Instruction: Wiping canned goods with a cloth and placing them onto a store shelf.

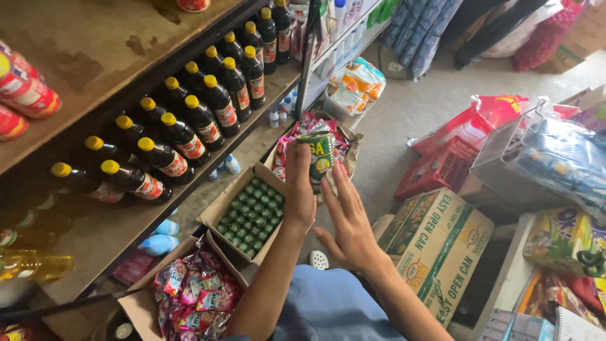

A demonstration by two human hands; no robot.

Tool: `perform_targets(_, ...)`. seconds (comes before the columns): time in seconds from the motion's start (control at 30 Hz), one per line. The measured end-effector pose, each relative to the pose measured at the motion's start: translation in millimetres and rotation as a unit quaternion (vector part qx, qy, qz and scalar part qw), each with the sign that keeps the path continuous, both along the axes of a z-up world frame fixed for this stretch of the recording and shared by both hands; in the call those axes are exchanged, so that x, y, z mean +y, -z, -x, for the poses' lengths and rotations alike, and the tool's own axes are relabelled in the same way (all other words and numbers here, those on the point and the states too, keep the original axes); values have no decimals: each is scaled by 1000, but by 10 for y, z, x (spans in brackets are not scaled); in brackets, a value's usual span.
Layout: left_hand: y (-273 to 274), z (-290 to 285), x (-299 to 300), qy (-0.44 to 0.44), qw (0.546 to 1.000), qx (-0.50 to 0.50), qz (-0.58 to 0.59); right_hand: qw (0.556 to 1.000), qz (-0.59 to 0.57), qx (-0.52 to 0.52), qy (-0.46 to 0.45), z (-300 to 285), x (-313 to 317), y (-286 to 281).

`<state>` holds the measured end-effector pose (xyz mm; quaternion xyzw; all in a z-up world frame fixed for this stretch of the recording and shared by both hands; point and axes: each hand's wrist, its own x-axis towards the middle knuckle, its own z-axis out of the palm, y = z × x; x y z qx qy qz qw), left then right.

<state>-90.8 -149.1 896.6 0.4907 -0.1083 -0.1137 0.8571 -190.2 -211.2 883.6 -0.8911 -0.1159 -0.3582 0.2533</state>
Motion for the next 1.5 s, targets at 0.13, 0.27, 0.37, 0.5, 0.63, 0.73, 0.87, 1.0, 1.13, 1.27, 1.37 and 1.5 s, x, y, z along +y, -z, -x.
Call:
perform_targets(0.13,146,88,-104,64,996,-48,-47,999,-32,-11,28,-32,-208,-129)
perform_targets(0.27,-135,287,-138,91,994,-52,-37,998,-22,-20,49,29,-249,-180)
perform_targets(0.37,96,134,-190,60,996,-71,-11,999,-15,-9,42,113,-123,-13)
perform_targets(0.5,375,74,-215,-3,999,-51,-11,999,-48,-3,13,87,-145,58)
perform_targets(0.63,-29,383,-168,47,996,-52,-48,999,-43,-14,29,-43,-332,-264)
perform_targets(0.73,-426,462,-89,39,999,-23,-23,999,-48,-17,7,-34,-207,-226)
perform_targets(0.87,-26,246,99,-37,999,9,20,998,-43,-8,-40,56,53,32)
perform_targets(1.0,1001,-77,222,-75,972,-181,-129,998,-37,-9,-57,-147,41,-45)
perform_targets(1.13,384,197,275,-60,970,-205,-116,997,-33,-15,-72,-305,58,-274)
perform_targets(1.27,-176,225,563,-27,997,53,40,993,-36,-10,-114,-159,267,-66)
perform_targets(1.37,-202,218,651,-149,988,-13,-25,987,-54,19,-150,-94,393,53)
perform_targets(1.5,67,191,658,-128,990,-12,-59,984,-74,4,-163,-326,365,-78)
